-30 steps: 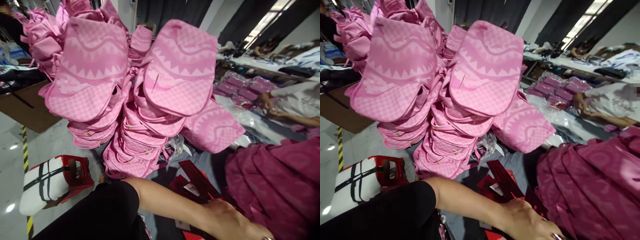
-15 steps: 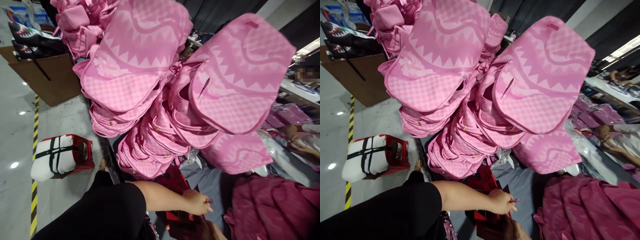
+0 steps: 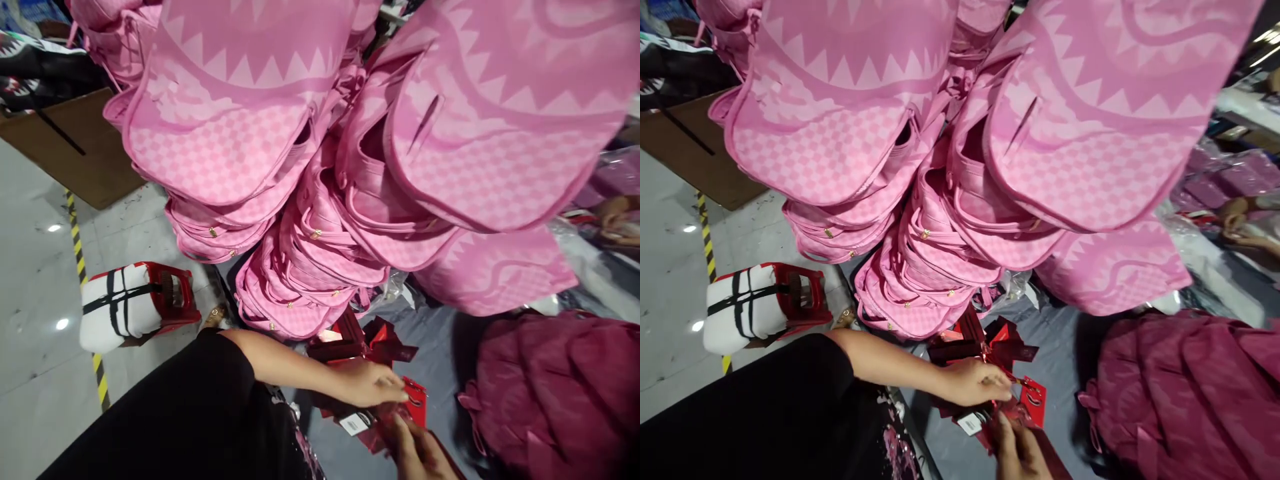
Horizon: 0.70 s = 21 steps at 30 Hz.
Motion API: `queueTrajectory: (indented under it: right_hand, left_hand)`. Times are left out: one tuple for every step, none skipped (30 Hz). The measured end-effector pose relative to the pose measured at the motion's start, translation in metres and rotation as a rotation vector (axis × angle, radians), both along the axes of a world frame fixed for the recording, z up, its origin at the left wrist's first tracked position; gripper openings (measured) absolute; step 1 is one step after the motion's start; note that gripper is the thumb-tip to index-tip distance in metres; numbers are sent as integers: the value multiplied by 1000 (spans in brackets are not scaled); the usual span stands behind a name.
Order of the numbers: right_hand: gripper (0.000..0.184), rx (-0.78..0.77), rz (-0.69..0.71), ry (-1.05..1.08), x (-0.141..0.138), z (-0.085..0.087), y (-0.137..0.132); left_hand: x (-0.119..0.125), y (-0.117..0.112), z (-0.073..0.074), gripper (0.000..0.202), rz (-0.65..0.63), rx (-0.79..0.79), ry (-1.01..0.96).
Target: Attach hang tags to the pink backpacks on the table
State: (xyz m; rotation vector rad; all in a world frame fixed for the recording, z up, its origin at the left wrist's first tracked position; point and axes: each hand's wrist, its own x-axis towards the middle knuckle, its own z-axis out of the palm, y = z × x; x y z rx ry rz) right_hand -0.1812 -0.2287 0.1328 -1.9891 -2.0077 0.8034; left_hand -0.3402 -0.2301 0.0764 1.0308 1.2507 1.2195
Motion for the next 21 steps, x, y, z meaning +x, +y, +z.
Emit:
queueTrajectory:
  right_hand:
    - [47, -2, 57, 81, -23, -10, -13]
    - [48, -1, 108, 147, -47, -19, -25]
    - [48, -6, 171, 189, -71, -29, -37]
    - [46, -19, 246, 213, -96, -37, -48]
    - [44, -30, 341, 233, -120, -44, -58]
    - [41, -26, 456, 253, -143, -50, -67]
    - [38, 0, 573, 269, -165, -55, -75]
    - [35, 31, 689, 273, -186, -60, -84]
    - [33, 61, 796, 253, -206, -65, -94]
    - [31, 74, 895, 200, -225, -70, -103]
    - [29, 63, 986, 110, -243, -76, -114]
    - [28, 41, 1065, -10, -260, -83, -125]
    - [29, 23, 1125, -152, -275, -91, -135]
    - [30, 10, 1168, -308, -288, -99, -145]
    - [30, 2, 1189, -460, -299, -107, -153]
    - [29, -5, 1191, -590, -308, -114, -159]
    - [28, -16, 1184, -690, -314, -120, -163]
    - [28, -34, 1172, -761, -317, -124, -166]
    - [29, -51, 1159, -805, -318, -127, -166]
    - [29, -62, 1144, -829, -317, -129, -165]
    - [28, -66, 1125, -846, -315, -129, -163]
  left_hand:
    - [-11, -19, -2, 33, 11, -18, -8]
    - [-25, -38, -4, 31, 27, -36, -20]
    - [-42, -57, -8, 30, 52, -55, -38]
    - [-62, -76, -11, 31, 92, -73, -64]
    - [-85, -95, -14, 33, 148, -90, -95]
    - [-111, -115, -17, 34, 238, -106, -143]
    - [-138, -136, -20, 33, 355, -113, -183]
    - [-165, -158, -23, 31, 472, -123, -198]
    - [-191, -181, -27, 29, 570, -152, -186]
    - [-215, -205, -32, 29, 635, -196, -147]
    - [-237, -227, -37, 28, 660, -250, -69]
    - [-255, -248, -44, 29, 674, -314, 30]
    - [-271, -267, -53, 28, 669, -382, 128]
    - [-283, -282, -62, 26, 636, -443, 218]
    - [-293, -294, -72, 24, 589, -491, 290]
    - [-301, -301, -82, 23, 522, -526, 350]
    - [-307, -305, -92, 24, 443, -545, 398]
    - [-312, -307, -101, 25, 363, -551, 435]
    - [-315, -306, -109, 26, 292, -548, 460]
    - [-319, -303, -116, 26, 230, -540, 476]
    - [-322, -300, -123, 25, 176, -530, 483]
